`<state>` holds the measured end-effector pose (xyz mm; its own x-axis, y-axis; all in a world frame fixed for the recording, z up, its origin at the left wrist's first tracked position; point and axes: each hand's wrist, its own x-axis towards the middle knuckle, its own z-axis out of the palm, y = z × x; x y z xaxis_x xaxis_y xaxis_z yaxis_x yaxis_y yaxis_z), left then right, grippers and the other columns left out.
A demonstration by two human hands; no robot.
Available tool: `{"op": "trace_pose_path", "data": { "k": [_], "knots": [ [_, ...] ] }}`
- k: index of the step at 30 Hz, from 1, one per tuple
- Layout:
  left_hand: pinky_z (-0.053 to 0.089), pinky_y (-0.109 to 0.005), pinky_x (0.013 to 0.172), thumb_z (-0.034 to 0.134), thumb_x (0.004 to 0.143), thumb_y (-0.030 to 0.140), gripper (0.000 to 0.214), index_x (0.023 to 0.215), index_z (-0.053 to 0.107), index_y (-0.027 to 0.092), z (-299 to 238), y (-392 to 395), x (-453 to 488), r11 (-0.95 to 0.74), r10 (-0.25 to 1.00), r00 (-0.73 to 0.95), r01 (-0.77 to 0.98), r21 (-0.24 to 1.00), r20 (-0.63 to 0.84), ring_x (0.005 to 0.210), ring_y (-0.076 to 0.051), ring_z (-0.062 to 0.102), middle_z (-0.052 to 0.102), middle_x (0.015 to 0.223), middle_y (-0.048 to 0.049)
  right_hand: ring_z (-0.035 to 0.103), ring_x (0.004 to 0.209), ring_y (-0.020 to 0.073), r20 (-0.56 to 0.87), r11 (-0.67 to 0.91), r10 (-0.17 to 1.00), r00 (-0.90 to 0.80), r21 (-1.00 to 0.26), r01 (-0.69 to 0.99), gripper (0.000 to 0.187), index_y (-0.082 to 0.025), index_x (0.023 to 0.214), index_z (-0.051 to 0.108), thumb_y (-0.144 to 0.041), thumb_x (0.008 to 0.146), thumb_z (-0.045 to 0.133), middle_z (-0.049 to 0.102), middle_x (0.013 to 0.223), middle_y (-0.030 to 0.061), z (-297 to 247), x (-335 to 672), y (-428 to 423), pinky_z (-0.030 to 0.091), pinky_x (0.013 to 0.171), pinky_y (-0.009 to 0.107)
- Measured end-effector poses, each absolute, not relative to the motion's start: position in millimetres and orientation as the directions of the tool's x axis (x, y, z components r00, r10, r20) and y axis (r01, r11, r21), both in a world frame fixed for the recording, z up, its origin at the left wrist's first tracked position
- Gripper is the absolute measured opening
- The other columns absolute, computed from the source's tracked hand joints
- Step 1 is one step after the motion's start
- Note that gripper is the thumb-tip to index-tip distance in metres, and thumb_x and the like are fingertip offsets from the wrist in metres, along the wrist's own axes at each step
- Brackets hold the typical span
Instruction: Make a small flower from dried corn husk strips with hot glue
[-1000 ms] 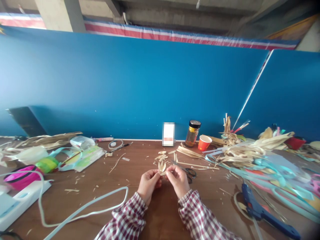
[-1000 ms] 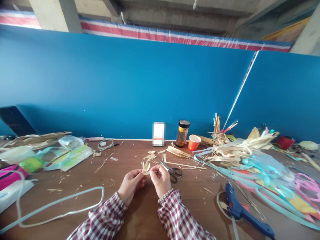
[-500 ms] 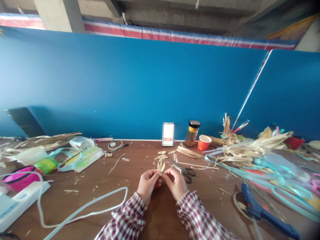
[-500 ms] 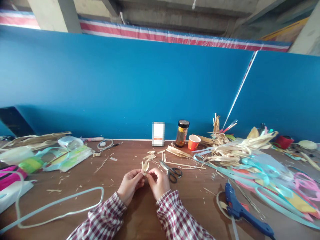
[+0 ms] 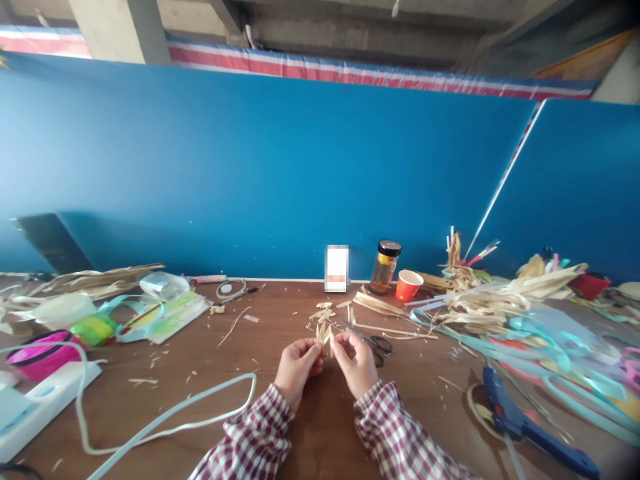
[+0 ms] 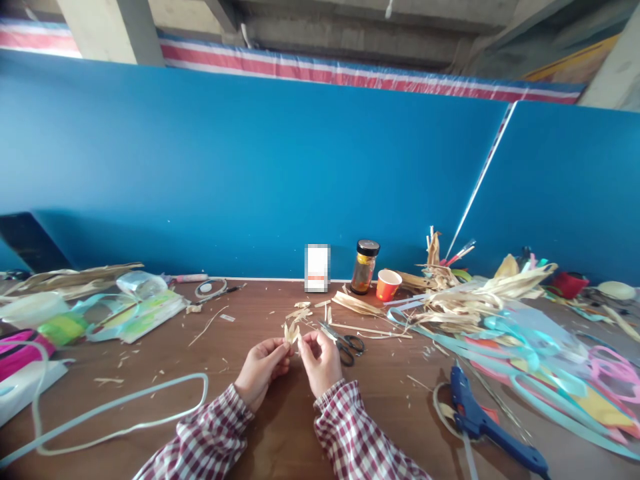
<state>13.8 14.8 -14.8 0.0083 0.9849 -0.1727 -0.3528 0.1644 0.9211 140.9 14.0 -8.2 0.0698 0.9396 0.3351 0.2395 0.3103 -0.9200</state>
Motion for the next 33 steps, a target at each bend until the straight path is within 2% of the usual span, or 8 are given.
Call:
{"op": "trace_pose_path", "data": {
  "k": [8,14,18,22,25,33],
  "knots": [
    [0.045,-0.016,0.046,0.074,0.059,0.036,0.03,0.071,0.063,0.01,-16.6,15.5,13.7,0.175,0.984,0.028,-0.347,0.921,-0.177,0.047,-0.005,0.052,0.062,0.062,-0.0018,0.057,0.055,0.0152,0.246,0.246,0.965,0.093,-0.969,0.005,0.019,-0.018,0.074,0.054,-0.035,0.073,0.062,0.06,0.06,0.0002,-13.0,138.1,15.3,0.046,0.051,0.025],
    [0.048,-0.017,0.048,0.074,0.059,0.036,0.031,0.073,0.063,0.01,-18.0,15.4,13.7,0.192,0.981,0.039,-0.343,0.919,-0.19,0.049,-0.006,0.054,0.065,0.066,-0.0043,0.059,0.058,0.0153,0.247,0.25,0.963,0.107,-0.968,-0.011,0.017,-0.018,0.071,0.054,-0.031,0.071,0.064,0.06,0.063,0.0005,-11.2,137.2,15.3,0.049,0.055,0.027],
    [0.048,-0.018,0.048,0.075,0.059,0.035,0.032,0.073,0.063,0.01,-18.4,16.3,13.8,0.203,0.979,0.04,-0.341,0.918,-0.201,0.049,-0.007,0.055,0.066,0.066,-0.0054,0.059,0.057,0.0153,0.212,0.223,0.97,0.123,-0.971,-0.085,0.017,-0.018,0.072,0.053,-0.03,0.07,0.065,0.06,0.063,-0.0003,-11.2,135.8,16.0,0.05,0.055,0.027],
    [0.048,-0.018,0.048,0.075,0.058,0.035,0.033,0.074,0.063,0.009,-17.8,16.1,13.6,0.199,0.979,0.037,-0.349,0.916,-0.199,0.048,-0.007,0.055,0.065,0.063,-0.0046,0.061,0.061,0.0158,0.214,0.222,0.974,0.07,-0.964,-0.145,0.015,-0.018,0.076,0.054,-0.029,0.072,0.064,0.061,0.067,0.0003,-12.4,134.8,16.4,0.051,0.059,0.028],
    [0.049,-0.018,0.048,0.076,0.057,0.036,0.034,0.073,0.064,0.009,-17.5,15.9,14.0,0.209,0.977,0.047,-0.342,0.916,-0.206,0.048,-0.008,0.056,0.065,0.061,-0.0043,0.061,0.062,0.016,0.245,0.249,0.968,0.053,-0.962,-0.115,0.013,-0.018,0.075,0.053,-0.027,0.073,0.062,0.061,0.067,0.0007,-14.3,135.0,15.7,0.051,0.061,0.029],
    [0.049,-0.017,0.048,0.077,0.056,0.034,0.031,0.07,0.065,0.01,-17.6,16.9,16.0,0.207,0.978,0.045,-0.35,0.914,-0.204,0.048,-0.007,0.057,0.065,0.06,-0.0022,0.059,0.06,0.0159,0.355,0.339,0.929,0.103,-0.93,0.144,0.008,-0.017,0.073,0.055,-0.024,0.074,0.059,0.06,0.068,0.002,-14.2,135.5,13.5,0.048,0.058,0.026]
  ]
}}
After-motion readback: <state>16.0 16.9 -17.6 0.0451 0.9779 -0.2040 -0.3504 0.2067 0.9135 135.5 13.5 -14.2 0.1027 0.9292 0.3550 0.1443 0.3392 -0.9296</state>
